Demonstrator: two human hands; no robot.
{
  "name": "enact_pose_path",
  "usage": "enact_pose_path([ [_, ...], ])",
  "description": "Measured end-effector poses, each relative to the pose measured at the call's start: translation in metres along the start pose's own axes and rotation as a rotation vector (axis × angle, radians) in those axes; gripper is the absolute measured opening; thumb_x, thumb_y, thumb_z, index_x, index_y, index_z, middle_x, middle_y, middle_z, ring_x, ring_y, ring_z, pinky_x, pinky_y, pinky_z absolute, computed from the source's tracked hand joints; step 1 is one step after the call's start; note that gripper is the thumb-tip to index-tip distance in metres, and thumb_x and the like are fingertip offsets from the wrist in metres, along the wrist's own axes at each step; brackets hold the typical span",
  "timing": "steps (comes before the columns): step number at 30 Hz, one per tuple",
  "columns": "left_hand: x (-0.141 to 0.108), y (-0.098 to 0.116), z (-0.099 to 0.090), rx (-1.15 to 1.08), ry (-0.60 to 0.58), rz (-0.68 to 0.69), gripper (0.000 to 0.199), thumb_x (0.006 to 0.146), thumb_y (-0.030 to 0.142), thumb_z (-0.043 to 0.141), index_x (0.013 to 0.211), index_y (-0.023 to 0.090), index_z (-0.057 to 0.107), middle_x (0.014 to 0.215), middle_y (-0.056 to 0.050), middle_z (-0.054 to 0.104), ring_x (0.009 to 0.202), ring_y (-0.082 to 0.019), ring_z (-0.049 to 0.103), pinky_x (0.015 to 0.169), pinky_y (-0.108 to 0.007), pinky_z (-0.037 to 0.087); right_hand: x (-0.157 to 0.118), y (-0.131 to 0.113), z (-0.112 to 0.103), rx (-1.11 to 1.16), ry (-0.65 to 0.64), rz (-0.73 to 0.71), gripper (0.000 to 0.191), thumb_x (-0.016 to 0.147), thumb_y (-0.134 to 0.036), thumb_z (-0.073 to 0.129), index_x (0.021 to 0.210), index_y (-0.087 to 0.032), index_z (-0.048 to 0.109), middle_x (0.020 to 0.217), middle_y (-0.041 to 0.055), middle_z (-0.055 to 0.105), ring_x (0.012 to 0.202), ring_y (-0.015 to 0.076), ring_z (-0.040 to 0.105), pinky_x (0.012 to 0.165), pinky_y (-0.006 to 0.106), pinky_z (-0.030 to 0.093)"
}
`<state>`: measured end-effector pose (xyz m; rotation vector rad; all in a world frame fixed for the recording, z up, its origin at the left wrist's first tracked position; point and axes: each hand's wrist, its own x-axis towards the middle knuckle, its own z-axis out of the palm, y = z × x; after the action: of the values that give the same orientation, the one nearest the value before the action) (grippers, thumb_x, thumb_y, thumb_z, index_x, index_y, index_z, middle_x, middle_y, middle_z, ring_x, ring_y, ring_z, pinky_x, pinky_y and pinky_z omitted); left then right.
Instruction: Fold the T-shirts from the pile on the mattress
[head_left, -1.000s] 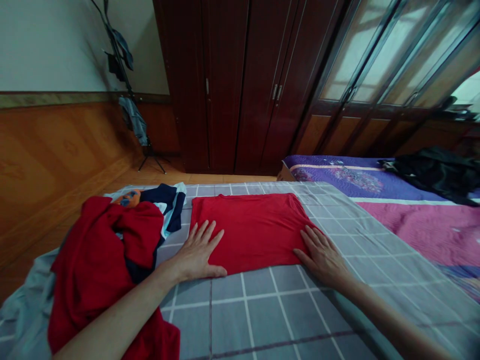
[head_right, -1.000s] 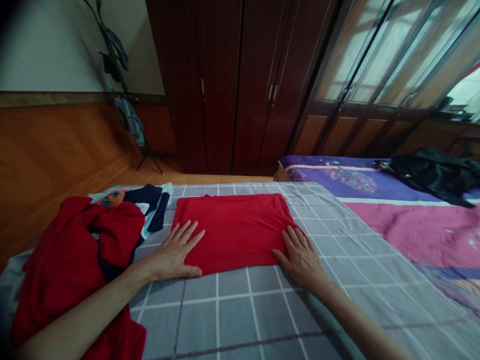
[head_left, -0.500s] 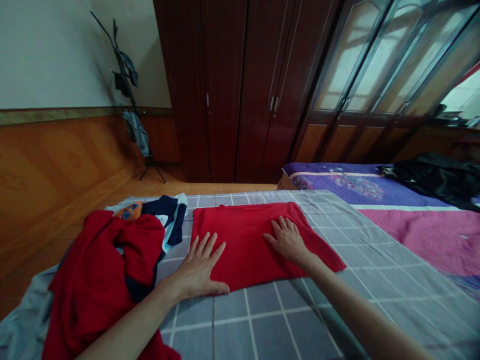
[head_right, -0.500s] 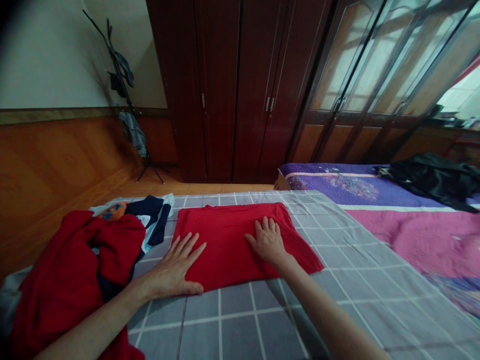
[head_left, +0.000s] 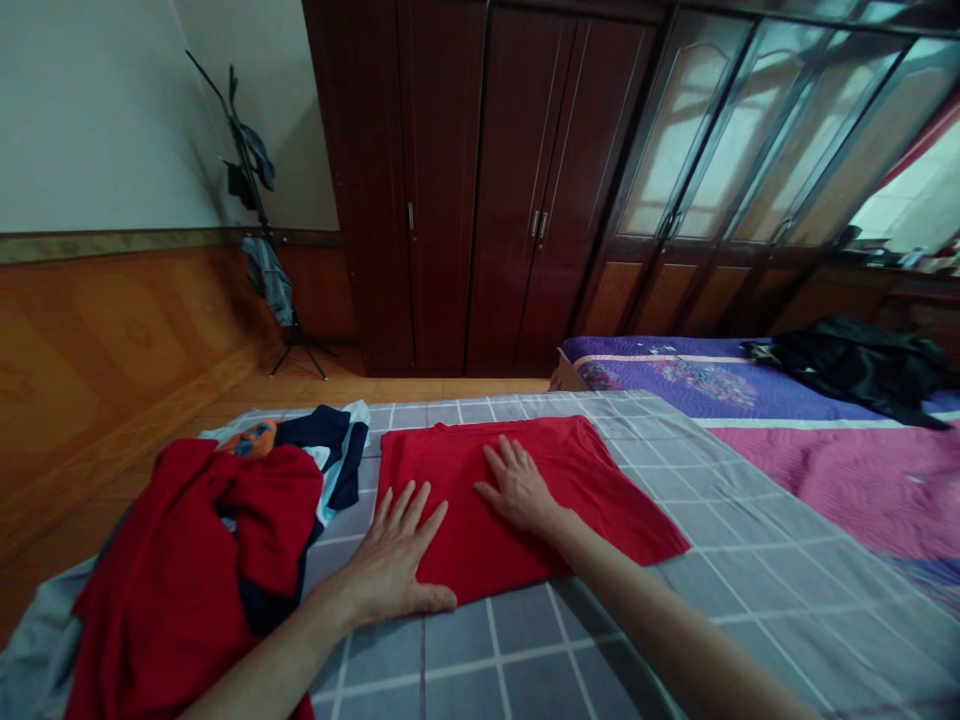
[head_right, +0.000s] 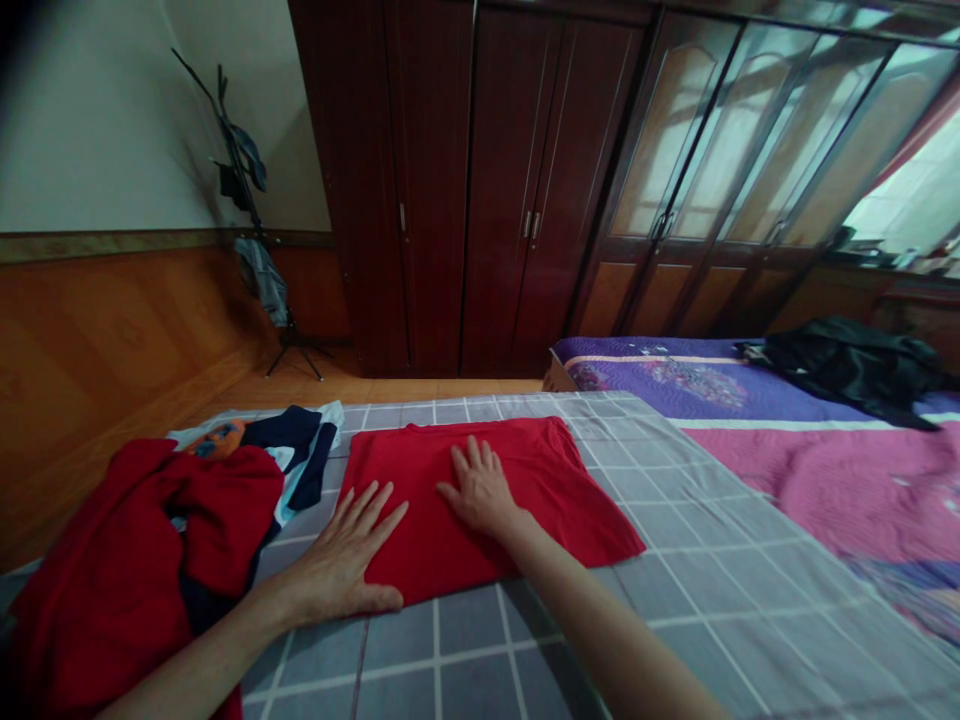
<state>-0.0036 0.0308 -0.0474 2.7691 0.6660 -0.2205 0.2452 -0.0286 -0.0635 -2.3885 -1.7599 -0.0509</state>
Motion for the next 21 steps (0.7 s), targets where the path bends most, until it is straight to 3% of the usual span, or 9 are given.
enact_pose_path([
  [2,0.0,0.001,-0.001,-0.001,-0.006,-0.001,0.104,0.068,0.083,0.041,0.148,0.022,0.014,0.154,-0.013,-0.001,0.14,-0.035,-0.007,0.111,-0.057,0.003,-0.001,-0.009,0.004,0.005,-0.011,-0.027,0.065,0.088,-0.059,0.042,0.14,-0.019,0.039,0.149,0.015,0.03,0.135,0.0336,0.026,0.106,0.049,0.022],
  [5,-0.001,0.003,-0.003,-0.004,-0.009,-0.004,0.104,0.068,0.083,0.041,0.148,0.022,0.013,0.154,-0.013,-0.002,0.14,-0.035,-0.007,0.111,-0.057,0.003,0.002,-0.017,0.006,-0.002,0.005,0.031,0.068,0.093,-0.052,0.032,0.142,-0.005,0.032,0.146,0.0272,0.026,0.133,0.0391,0.027,0.102,0.057,0.023],
  [9,-0.001,0.002,-0.003,0.0,-0.009,-0.01,0.104,0.069,0.082,0.042,0.148,0.022,0.014,0.153,-0.013,-0.003,0.14,-0.035,-0.007,0.112,-0.056,0.003,0.011,-0.014,0.002,0.0,-0.014,-0.055,0.063,0.088,-0.054,0.043,0.141,-0.022,0.036,0.149,0.0107,0.031,0.136,0.0283,0.026,0.107,0.044,0.023],
  [10,0.0,0.002,-0.002,0.002,-0.006,-0.012,0.103,0.069,0.082,0.043,0.148,0.022,0.014,0.153,-0.013,-0.003,0.14,-0.035,-0.007,0.112,-0.056,0.003,0.013,-0.012,0.0,-0.007,-0.001,-0.029,0.06,0.09,-0.051,0.041,0.141,-0.02,0.037,0.148,0.0118,0.031,0.136,0.0293,0.026,0.107,0.046,0.021],
  [12,0.001,0.0,0.001,0.004,0.003,-0.007,0.103,0.069,0.081,0.043,0.148,0.024,0.012,0.154,-0.012,-0.003,0.139,-0.035,-0.008,0.112,-0.057,0.003,0.015,-0.011,-0.003,-0.03,0.049,0.084,0.057,0.093,-0.039,0.035,0.14,-0.007,0.035,0.146,0.0234,0.03,0.134,0.0374,0.025,0.103,0.057,0.02],
  [14,0.001,-0.002,0.002,0.002,0.008,0.004,0.102,0.069,0.082,0.042,0.148,0.024,0.011,0.154,-0.011,-0.003,0.139,-0.035,-0.009,0.112,-0.057,0.003,0.011,-0.016,-0.004,-0.046,0.09,0.142,0.057,0.092,-0.029,0.034,0.139,0.002,0.031,0.144,0.0303,0.027,0.133,0.0418,0.025,0.1,0.06,0.021],
  [18,0.0,0.0,0.0,-0.005,-0.014,-0.006,0.105,0.068,0.083,0.041,0.148,0.021,0.012,0.153,-0.014,-0.004,0.139,-0.034,-0.009,0.112,-0.056,0.003,-0.009,-0.039,0.001,-0.038,0.082,-0.019,0.043,0.088,-0.028,0.042,0.13,-0.018,0.048,0.137,0.014,0.044,0.123,0.0291,0.04,0.099,0.04,0.032],
  [21,-0.002,0.004,-0.005,-0.014,-0.028,-0.01,0.104,0.069,0.083,0.04,0.148,0.02,0.013,0.153,-0.014,-0.004,0.139,-0.034,-0.009,0.112,-0.056,0.002,-0.014,-0.04,0.001,-0.041,0.096,-0.006,0.034,0.091,-0.034,0.036,0.11,-0.016,0.059,0.115,0.0163,0.057,0.11,0.0304,0.049,0.092,0.043,0.037],
])
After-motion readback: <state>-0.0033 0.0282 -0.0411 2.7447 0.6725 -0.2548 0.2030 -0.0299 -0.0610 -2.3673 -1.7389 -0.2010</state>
